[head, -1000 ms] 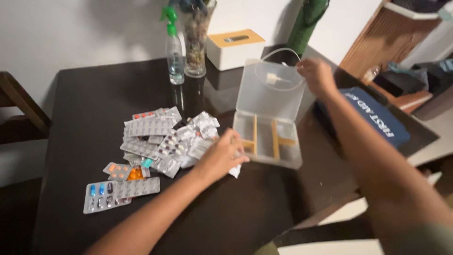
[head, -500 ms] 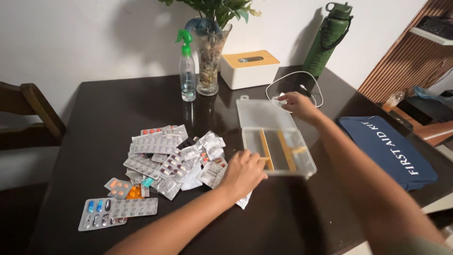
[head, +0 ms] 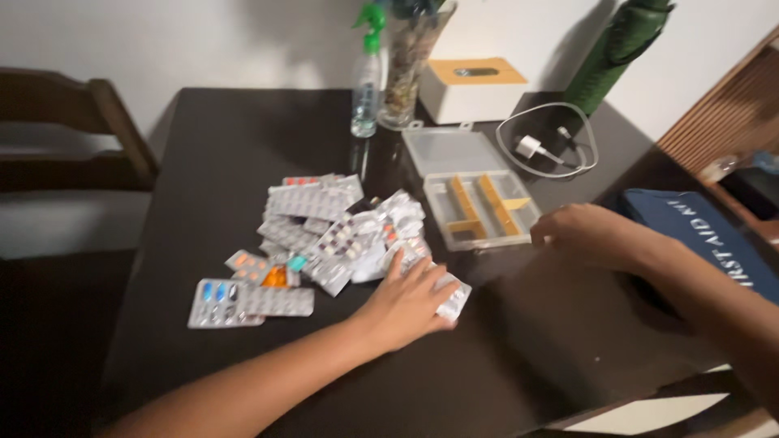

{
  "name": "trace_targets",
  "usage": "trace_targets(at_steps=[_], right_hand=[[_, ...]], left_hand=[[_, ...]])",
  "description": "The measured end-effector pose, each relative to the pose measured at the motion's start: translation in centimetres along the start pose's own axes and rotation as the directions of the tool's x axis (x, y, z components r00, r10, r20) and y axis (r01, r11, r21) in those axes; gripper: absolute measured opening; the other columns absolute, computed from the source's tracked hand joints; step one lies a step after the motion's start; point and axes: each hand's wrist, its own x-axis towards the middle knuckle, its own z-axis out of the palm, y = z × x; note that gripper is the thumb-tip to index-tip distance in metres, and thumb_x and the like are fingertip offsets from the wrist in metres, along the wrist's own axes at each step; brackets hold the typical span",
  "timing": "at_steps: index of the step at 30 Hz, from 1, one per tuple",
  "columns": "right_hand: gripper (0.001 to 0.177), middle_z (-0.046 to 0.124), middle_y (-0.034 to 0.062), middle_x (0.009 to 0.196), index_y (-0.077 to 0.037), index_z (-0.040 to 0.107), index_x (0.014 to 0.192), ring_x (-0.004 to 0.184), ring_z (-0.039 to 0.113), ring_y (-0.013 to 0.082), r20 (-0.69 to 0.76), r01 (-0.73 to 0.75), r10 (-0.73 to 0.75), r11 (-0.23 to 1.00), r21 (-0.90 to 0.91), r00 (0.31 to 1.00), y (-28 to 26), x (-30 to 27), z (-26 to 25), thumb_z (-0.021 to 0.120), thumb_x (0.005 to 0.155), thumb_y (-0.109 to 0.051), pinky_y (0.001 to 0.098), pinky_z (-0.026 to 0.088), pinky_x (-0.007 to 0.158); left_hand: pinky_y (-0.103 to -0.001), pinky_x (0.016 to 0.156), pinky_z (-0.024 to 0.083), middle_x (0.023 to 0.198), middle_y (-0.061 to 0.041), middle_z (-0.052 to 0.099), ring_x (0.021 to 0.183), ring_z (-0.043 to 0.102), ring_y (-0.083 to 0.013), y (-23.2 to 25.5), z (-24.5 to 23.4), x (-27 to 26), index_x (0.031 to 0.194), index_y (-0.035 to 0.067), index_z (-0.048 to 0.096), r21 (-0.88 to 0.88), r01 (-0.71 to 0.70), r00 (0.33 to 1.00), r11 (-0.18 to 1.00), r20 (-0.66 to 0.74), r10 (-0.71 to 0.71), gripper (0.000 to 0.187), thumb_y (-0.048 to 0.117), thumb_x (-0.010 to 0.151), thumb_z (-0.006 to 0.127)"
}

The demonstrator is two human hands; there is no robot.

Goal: The person empties a blue first-aid kit onto a table, then opens a compartmentalized pill organizer. They sort various blister packs and individually wrapped items by type and color, placing them into the organizer's compartments. The person also unwraps small packets and arranges the contents on the table.

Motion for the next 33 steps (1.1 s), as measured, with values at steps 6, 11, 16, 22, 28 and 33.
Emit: trace_targets(at_steps=[6, 11, 16, 22, 28, 33], right_hand=[[0.029, 0.073, 0.0059, 0.116, -0.017, 0.072, 0.116, 0.106, 0.07, 0.0241, 0.253, 0.24, -0.242, 0.97, 0.041, 0.937, -7.9, 3.9, 3.1, 0.058, 0.094, -0.031, 0.0382, 0.055, 0.092], [0.101, 0.054, 0.027, 0.134, 0.004, 0.045, 0.147, 0.118, 0.06, 0.0426, -0.164, 0.156, -0.142, 0.985, 0.074, 0.976, -13.9, 5.0, 8.9, 0.075, 0.08, -0.066, 0.0459, 0.052, 0.093], [0.015, 0.068, 0.0116, 0.124, -0.018, 0.074, 0.103, 0.121, 0.064, 0.0317, 0.176, 0.407, -0.373, 0.75, -0.522, 0.911, -14.9, 5.6, 8.2, 0.062, 0.101, -0.027, 0.0422, 0.056, 0.095], [0.038, 0.078, 0.0168, 0.102, -0.005, 0.069, 0.125, 0.091, 0.074, 0.0289, -0.133, -0.138, 0.245, 0.832, 0.538, 0.96, -10.8, 6.3, 3.1, 0.065, 0.092, -0.024, 0.0406, 0.056, 0.083], [0.045, 0.076, 0.007, 0.116, -0.009, 0.068, 0.128, 0.104, 0.068, 0.0178, 0.011, -0.029, 0.031, 0.677, 0.735, 0.999, -10.3, 6.8, 1.2, 0.07, 0.084, -0.021, 0.0338, 0.052, 0.09], [0.037, 0.079, 0.0058, 0.113, -0.01, 0.073, 0.12, 0.104, 0.073, 0.016, 0.053, 0.106, -0.178, 0.772, 0.626, 0.983, -13.0, 8.6, 3.3, 0.076, 0.085, -0.02, 0.0314, 0.055, 0.092]], left_hand=[[-0.072, 0.115, 0.017, 0.158, -0.024, 0.03, 0.149, 0.021, -0.0459, -3.5, -5.5, -7.1, 0.147, 0.01, 0.039, 0.137, 0.098, 0.977, 0.986, 0.177, -0.122, 0.087, 0.066, 0.085, 0.066], [-0.074, 0.113, 0.014, 0.161, -0.023, 0.021, 0.149, 0.015, -0.0462, -7.4, -8.7, -10.8, 0.156, 0.012, 0.027, 0.103, 0.296, 0.954, 0.95, 0.019, -0.299, 0.113, 0.07, 0.071, 0.073], [-0.07, 0.113, 0.015, 0.166, -0.023, 0.011, 0.149, 0.007, -0.0519, -10.6, -8.8, -12.2, 0.16, 0.015, 0.023, -0.034, 0.381, 0.923, 0.924, 0.07, -0.378, 0.116, 0.069, 0.072, 0.075], [-0.066, 0.117, 0.015, 0.162, -0.022, 0.019, 0.149, 0.018, -0.0459, -14.3, -7.7, -10.7, 0.162, 0.012, 0.022, -0.135, 0.364, 0.931, 0.922, 0.037, -0.362, 0.095, 0.057, 0.092, 0.068], [-0.047, 0.114, 0.039, 0.149, -0.017, 0.05, 0.137, 0.048, -0.0368, -16.9, -9.5, -8.3, 0.144, 0.012, 0.053, -0.342, 0.375, 0.849, 0.861, -0.247, -0.468, 0.053, 0.012, 0.092, 0.061], [-0.039, 0.101, 0.053, 0.124, -0.01, 0.071, 0.116, 0.068, -0.0291, -16.4, -13.5, -9.0, 0.113, 0.017, 0.077, -0.31, 0.553, 0.83, 0.773, 0.129, -0.543, 0.041, -0.002, 0.084, 0.055]])
